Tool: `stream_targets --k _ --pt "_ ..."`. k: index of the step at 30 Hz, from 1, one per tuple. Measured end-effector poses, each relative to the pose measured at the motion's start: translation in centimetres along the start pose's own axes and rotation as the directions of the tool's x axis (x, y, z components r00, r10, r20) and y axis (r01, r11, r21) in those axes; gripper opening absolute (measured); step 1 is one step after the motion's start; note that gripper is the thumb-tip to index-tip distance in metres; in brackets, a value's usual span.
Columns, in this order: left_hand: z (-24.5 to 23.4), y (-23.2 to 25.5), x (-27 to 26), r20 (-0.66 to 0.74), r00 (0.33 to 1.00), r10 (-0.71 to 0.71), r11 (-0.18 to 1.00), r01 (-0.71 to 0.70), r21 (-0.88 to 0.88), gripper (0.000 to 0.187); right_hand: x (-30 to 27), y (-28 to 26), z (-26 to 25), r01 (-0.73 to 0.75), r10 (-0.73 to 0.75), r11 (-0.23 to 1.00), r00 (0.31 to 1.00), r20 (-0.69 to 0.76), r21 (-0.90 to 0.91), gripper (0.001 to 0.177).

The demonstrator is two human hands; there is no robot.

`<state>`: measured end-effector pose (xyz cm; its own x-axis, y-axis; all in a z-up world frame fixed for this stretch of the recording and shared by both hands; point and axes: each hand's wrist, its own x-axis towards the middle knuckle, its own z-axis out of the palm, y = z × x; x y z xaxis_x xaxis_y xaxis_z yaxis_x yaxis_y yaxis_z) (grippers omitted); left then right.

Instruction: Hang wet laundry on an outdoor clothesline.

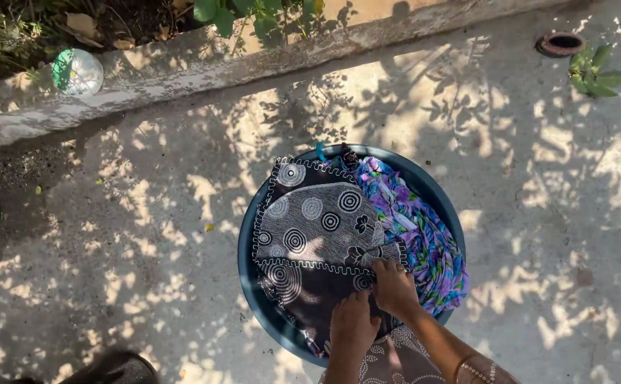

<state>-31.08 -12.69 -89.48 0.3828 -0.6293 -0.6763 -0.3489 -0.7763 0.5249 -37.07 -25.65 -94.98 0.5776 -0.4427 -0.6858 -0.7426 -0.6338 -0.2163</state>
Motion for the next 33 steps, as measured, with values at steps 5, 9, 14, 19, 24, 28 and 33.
stream_targets --k 5,9,14,19,24,28,33 --pt "2.4 0.2 -1.7 0.0 0.996 -0.086 0.993 0.086 -0.078 0.076 3.2 4.4 5.5 0.184 -0.181 0.976 0.983 -0.041 0.112 0.047" --pt "0.0 2.5 -3.2 -0.101 0.96 -0.262 0.93 0.223 -0.291 0.113 1.0 0.5 -0.4 -0.065 -0.173 0.856 0.899 0.403 0.513 0.032" --pt "-1.8 4.4 -5.5 -0.431 0.814 -0.389 0.872 0.176 -0.456 0.09 -5.5 -5.4 -8.2 -0.353 -0.254 0.454 0.829 0.499 0.818 0.042" --pt "-7.4 7.7 -11.5 -0.801 0.523 -0.291 0.944 0.02 -0.33 0.063 -10.1 -7.4 -16.2 -0.154 -0.342 0.292 0.905 0.253 0.944 0.053" --pt "-10.1 8.0 -16.4 -0.88 0.376 -0.289 0.956 0.069 -0.285 0.046 -17.0 -9.4 -26.8 0.024 -0.393 -0.11 0.917 -0.066 0.994 0.033" --pt "-13.9 9.7 -22.0 -0.913 0.278 -0.299 0.949 0.183 -0.256 0.046 -23.1 -9.8 -32.9 0.236 -0.438 -0.103 0.861 -0.257 0.966 0.026" --pt "-17.2 8.1 -27.6 -0.771 0.35 -0.531 0.837 0.36 -0.413 0.03 -30.7 -11.1 -39.5 0.586 -0.607 0.072 0.668 -0.43 0.807 0.04"
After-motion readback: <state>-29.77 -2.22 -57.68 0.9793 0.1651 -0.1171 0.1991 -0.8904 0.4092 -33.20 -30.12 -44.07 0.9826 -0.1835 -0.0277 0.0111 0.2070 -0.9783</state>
